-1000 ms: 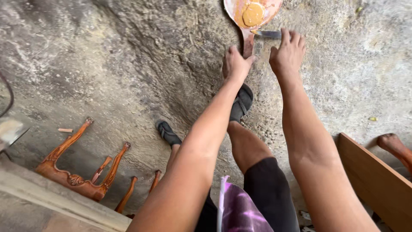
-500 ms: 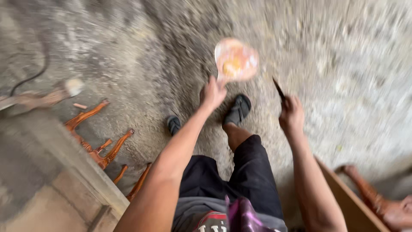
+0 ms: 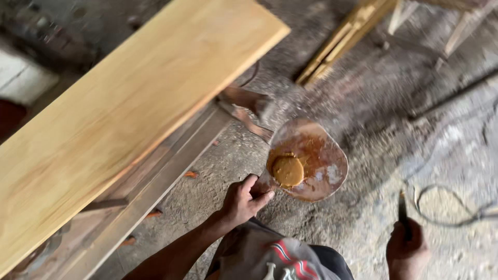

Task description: The person picks up a small knife and a ladle holding wood filler, then presses filler into cracks and seams along wooden boards, scraping and smoothing it along the joints. They wipe the surface, reposition the boards, and finally walk across the workshop handling a cable on the floor.

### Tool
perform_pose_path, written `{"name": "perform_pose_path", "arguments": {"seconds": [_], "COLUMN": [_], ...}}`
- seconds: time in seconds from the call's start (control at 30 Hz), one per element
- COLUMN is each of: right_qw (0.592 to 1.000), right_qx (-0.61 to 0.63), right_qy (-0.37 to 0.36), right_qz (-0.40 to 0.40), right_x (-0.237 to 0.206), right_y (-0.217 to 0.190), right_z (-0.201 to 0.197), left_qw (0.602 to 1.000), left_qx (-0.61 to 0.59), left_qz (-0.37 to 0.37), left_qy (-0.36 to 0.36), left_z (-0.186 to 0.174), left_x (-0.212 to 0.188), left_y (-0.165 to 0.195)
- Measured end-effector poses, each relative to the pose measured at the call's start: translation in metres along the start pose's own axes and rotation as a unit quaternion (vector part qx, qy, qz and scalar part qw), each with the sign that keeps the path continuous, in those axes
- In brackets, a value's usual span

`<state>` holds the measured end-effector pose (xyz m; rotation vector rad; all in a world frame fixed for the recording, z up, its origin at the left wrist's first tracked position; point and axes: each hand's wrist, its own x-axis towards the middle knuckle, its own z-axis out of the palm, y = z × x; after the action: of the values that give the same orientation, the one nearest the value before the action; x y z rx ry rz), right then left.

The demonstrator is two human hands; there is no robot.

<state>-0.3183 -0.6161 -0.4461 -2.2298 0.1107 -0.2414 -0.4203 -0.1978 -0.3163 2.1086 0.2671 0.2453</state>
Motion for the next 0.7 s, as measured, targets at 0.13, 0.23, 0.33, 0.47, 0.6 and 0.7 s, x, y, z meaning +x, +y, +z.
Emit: {"name": "perform_pose_path", "arguments": {"seconds": [0.13, 0.23, 0.33, 0.47, 0.6, 0.7], "right_qw": [0.997, 0.964, 0.912, 0.888, 0.872, 0.871], "right_qx": [0.056, -0.057, -0.066, -0.080, -0.069, -0.080], "right_qy": [-0.030, -0.046, -0.085, -0.128, -0.167, -0.205], "right_qz": [-0.053, -0.256, -0.396, -0.434, -0.454, -0.438], "right_x": [0.042, 0.071, 0.094, 0.115, 0.125, 0.146], "right_y": [-0.112, -0.199, -0.277, -0.362, -0.408, -0.415], "right_z": [0.060, 0.120, 0.172, 0.212, 0.229, 0.241], "left_qw": [0.987, 0.956, 0.924, 0.886, 0.872, 0.864], "left_qx": [0.015, 0.091, 0.075, 0.081, 0.006, -0.004], "left_qz": [-0.017, -0.035, -0.086, -0.133, -0.200, -0.229], "left_qy": [0.162, 0.278, 0.366, 0.436, 0.447, 0.447], "left_z": [-0.093, -0.159, -0.210, -0.243, -0.246, -0.232], "left_x": [0.016, 0.029, 0.036, 0.048, 0.065, 0.079], "left_y": [-0.026, -0.055, -0.081, -0.099, -0.108, -0.111]}}
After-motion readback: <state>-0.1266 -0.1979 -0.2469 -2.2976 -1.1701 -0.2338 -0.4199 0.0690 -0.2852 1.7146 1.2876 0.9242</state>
